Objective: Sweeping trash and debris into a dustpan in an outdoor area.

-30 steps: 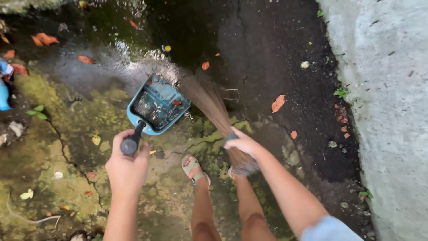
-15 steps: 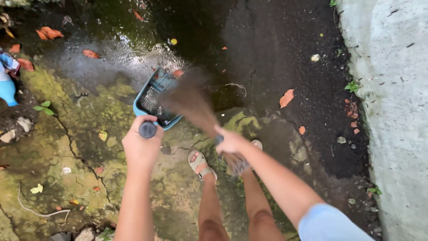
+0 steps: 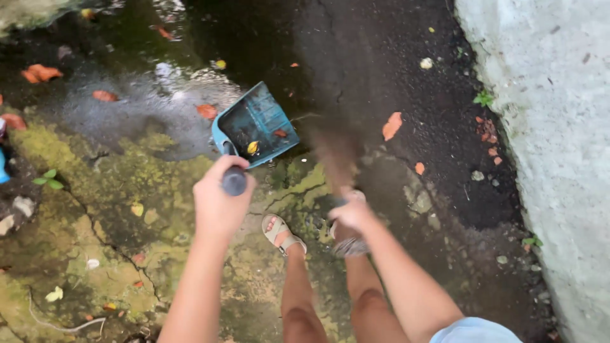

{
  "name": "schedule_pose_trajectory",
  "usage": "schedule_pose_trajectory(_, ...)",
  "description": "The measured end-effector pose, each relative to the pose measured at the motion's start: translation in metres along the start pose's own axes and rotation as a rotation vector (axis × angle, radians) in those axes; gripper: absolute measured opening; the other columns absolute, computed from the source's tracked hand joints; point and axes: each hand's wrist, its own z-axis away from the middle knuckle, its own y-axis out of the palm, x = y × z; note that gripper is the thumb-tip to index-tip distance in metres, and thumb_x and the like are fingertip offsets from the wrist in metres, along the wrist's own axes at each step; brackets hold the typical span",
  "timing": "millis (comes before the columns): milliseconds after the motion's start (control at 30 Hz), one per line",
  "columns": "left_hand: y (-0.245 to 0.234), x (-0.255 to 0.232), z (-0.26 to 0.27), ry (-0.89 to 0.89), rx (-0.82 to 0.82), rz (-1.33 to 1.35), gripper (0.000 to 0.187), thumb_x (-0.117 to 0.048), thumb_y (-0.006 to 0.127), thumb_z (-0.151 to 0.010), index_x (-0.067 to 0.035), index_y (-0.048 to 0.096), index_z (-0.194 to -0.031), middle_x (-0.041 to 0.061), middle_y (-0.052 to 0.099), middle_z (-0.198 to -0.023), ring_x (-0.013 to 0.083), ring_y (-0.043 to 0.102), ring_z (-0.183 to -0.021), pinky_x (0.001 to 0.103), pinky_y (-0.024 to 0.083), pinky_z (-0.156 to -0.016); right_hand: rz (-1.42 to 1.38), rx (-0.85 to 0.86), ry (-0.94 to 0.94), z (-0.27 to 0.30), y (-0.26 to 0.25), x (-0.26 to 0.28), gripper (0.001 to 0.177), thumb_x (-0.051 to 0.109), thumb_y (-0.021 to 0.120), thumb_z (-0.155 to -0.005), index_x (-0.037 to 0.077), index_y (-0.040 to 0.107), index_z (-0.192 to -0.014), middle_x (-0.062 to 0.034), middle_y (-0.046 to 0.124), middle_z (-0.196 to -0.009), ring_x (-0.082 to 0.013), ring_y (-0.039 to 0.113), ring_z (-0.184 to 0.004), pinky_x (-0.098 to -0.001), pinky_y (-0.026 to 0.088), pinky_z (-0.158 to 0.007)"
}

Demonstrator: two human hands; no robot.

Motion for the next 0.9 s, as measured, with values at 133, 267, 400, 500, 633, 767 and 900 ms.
schedule_pose_trajectory(133,0.041,-0.002,-0.008,0.129,0.074,0.048,0.020,-0.005,0.076,-0.081,-0.010,0.069,-0.100,0.009,0.071,-0.087,0.0141,0.068,-0.079,0.030,0.055,-0.077,0.022,0.119,-0.063,0.053,-0.023,0.009,0.107,0.023,0.080,-0.063,0.012,0.035,-0.159,-0.0259,0.057,-0.143,-0.0308,0.055,-0.133,-0.0328,0.043,-0.110)
schedule_pose_trajectory(267,0.039,-0.023,-0.018,0.084,0.054,0.019,0.018,-0.008,0.077,-0.083,-0.011,0.071,-0.100,0.007,0.074,-0.087,0.0125,0.069,-0.079,0.029,0.055,-0.076,-0.184,0.010,0.007,0.081,-0.071,-0.030,0.109,0.021,0.078,-0.059,0.018,0.035,-0.159,-0.0184,0.055,-0.147,-0.0260,0.057,-0.132,-0.0318,0.043,-0.109)
schedule_pose_trajectory(400,0.048,-0.054,-0.021,0.082,0.104,0.003,0.015,-0.009,0.077,-0.086,-0.011,0.071,-0.100,0.008,0.074,-0.085,0.0143,0.069,-0.081,0.028,0.055,-0.078,-0.331,-0.304,0.229,0.062,-0.129,-0.085,0.115,0.022,0.079,-0.059,0.010,0.028,-0.161,-0.0210,0.056,-0.147,-0.0290,0.058,-0.130,-0.0347,0.044,-0.108)
schedule_pose_trajectory(500,0.086,-0.085,-0.029,0.243,0.203,0.004,0.018,-0.007,0.077,-0.083,-0.011,0.070,-0.099,0.007,0.075,-0.088,0.0131,0.072,-0.080,0.028,0.055,-0.077,-0.509,-0.336,0.296,-0.012,-0.138,-0.127,0.116,0.020,0.079,-0.059,0.004,0.025,-0.161,-0.0239,0.057,-0.143,-0.0305,0.059,-0.128,-0.0367,0.045,-0.107)
schedule_pose_trajectory(633,0.150,-0.105,-0.038,0.254,0.332,-0.009,0.021,-0.008,0.078,-0.079,-0.011,0.070,-0.098,0.007,0.074,-0.084,0.0135,0.072,-0.077,0.028,0.055,-0.073,-0.573,-0.233,0.224,-0.005,-0.134,-0.122,0.111,0.019,0.081,-0.062,0.002,0.030,-0.159,-0.0218,0.054,-0.146,-0.0272,0.054,-0.131,-0.0355,0.042,-0.109)
schedule_pose_trajectory(767,0.201,-0.114,-0.041,0.236,0.378,0.043,0.018,-0.008,0.077,-0.081,-0.010,0.069,-0.097,0.009,0.071,-0.082,0.0163,0.070,-0.075,0.028,0.055,-0.074,-0.586,-0.006,0.150,0.066,-0.168,-0.119,0.108,0.020,0.079,-0.062,0.015,0.036,-0.160,-0.0149,0.060,-0.141,-0.0222,0.057,-0.126,-0.0318,0.041,-0.107)
schedule_pose_trajectory(900,0.219,-0.122,-0.048,0.366,0.351,-0.043,0.019,-0.007,0.078,-0.080,-0.010,0.071,-0.098,0.008,0.074,-0.090,0.0154,0.070,-0.080,0.029,0.054,-0.077,-0.719,-0.169,0.205,0.095,-0.188,-0.155,0.108,0.019,0.078,-0.062,0.018,0.035,-0.160,-0.0128,0.066,-0.134,-0.0213,0.060,-0.121,-0.0310,0.042,-0.104)
